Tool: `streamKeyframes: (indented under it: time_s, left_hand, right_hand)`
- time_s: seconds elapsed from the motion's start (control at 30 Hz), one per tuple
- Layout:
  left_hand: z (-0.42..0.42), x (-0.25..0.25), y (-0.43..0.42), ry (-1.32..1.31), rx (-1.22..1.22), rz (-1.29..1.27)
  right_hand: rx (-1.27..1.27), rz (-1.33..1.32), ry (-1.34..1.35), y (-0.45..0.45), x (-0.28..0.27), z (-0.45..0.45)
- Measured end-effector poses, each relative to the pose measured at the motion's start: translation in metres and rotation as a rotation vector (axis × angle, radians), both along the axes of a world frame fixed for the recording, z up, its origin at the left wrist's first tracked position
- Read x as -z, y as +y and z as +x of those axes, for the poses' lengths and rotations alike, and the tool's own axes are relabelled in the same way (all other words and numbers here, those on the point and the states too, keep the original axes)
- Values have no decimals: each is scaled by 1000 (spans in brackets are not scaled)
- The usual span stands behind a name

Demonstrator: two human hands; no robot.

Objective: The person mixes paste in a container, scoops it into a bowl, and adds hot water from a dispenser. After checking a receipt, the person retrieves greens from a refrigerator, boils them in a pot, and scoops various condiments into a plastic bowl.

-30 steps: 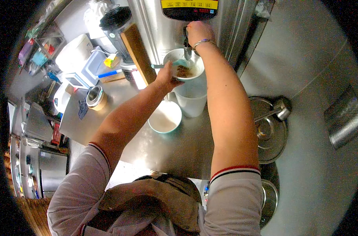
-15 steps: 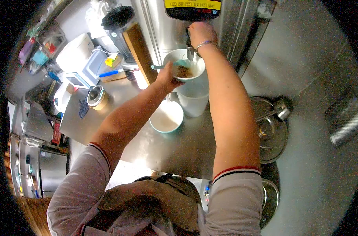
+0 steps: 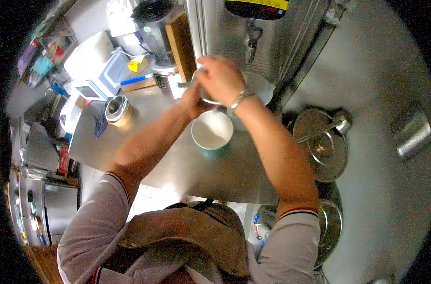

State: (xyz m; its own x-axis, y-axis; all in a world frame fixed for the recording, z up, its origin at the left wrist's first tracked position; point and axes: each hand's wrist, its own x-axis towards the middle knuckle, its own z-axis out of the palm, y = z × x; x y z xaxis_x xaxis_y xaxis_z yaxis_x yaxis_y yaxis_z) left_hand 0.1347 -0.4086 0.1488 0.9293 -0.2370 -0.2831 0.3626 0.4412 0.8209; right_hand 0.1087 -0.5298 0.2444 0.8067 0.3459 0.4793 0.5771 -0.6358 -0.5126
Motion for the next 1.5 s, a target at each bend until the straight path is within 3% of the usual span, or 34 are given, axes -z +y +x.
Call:
streamKeyframes:
  time_s: [0.03,0.13,0.37,0.47,0.5,0.57,0.6,0.63,0.77,0.9,0.97,1.17,1.5]
  left_hand:
    - [-2,15,14,-62,114,-91]
    - [-43,3,34,-39,42,-279]
    - [-81,45,120,-70,91,-368]
    - [-97,52,153,-98,166,-151]
    - [-109,49,161,-36,122,-114]
    - [-120,58,180,-22,138,-81]
    - [-125,61,189,2,137,-75]
    - [-130,62,198,24,138,-70]
    - [-138,82,231,134,86,-143]
    - [-132,139,259,104,62,-326]
    - [-138,138,273,119,37,-323]
    - [-157,157,303,195,-34,-406]
    - [-163,192,327,175,-105,-512]
  right_hand:
    - [11,-85,-31,21,3,-9]
    - [48,-372,81,82,16,-27]
    - [92,-649,290,202,59,-39]
    - [209,-628,279,217,47,-55]
    - [69,-879,247,214,45,-55]
    - [236,-531,188,217,29,-66]
    - [244,-500,306,207,28,-68]
    - [171,-500,211,198,34,-68]
    - [39,-423,246,180,52,-108]
    - [131,-691,396,193,82,-137]
    - [185,-795,379,208,92,-143]
    - [71,-933,83,239,118,-154]
    - [-175,-854,-79,266,144,-168]
